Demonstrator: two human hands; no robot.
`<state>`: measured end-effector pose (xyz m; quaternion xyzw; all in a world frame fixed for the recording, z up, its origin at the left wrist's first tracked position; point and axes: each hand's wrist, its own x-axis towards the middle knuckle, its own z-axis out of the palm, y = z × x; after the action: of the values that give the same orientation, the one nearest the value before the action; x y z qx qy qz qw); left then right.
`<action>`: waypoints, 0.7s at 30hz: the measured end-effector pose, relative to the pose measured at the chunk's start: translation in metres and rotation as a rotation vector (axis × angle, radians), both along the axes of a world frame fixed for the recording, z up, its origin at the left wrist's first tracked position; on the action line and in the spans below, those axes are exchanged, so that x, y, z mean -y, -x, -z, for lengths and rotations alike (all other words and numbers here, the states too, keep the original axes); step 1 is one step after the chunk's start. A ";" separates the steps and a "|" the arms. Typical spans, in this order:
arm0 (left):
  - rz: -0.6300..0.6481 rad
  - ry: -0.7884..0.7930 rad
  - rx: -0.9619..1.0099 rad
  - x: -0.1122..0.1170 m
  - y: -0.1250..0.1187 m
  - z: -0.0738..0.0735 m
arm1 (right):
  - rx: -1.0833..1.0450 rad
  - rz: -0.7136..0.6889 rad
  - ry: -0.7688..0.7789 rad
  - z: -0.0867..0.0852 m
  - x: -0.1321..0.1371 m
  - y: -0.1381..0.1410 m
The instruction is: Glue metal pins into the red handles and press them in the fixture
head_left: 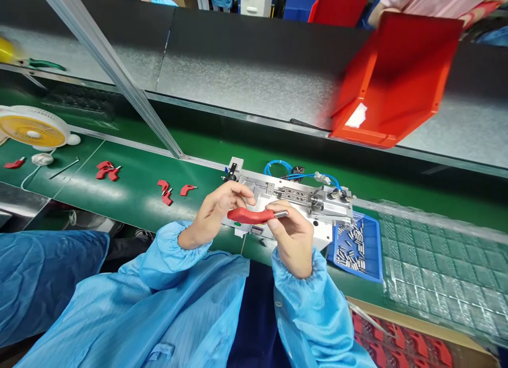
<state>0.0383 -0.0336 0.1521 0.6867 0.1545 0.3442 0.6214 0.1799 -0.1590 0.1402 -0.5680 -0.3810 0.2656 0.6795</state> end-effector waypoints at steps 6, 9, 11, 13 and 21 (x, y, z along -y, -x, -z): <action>0.354 0.386 -0.147 -0.003 0.007 -0.002 | 0.130 -0.090 -0.020 -0.005 0.001 -0.010; 0.307 0.453 -0.107 -0.002 0.010 0.002 | 0.162 -0.135 -0.039 -0.011 0.000 -0.009; 0.242 0.444 -0.081 0.001 0.012 0.004 | 0.156 -0.141 -0.036 -0.011 -0.002 -0.007; 0.185 0.398 -0.062 0.003 0.014 0.008 | 0.141 -0.123 -0.008 -0.008 -0.005 -0.005; 0.022 0.113 -0.053 -0.005 0.019 0.023 | 0.134 -0.134 0.152 -0.004 -0.016 -0.007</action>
<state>0.0193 -0.0288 0.1292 0.6611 0.1823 0.3098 0.6585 0.1873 -0.1429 0.1446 -0.6077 -0.4412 0.2999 0.5883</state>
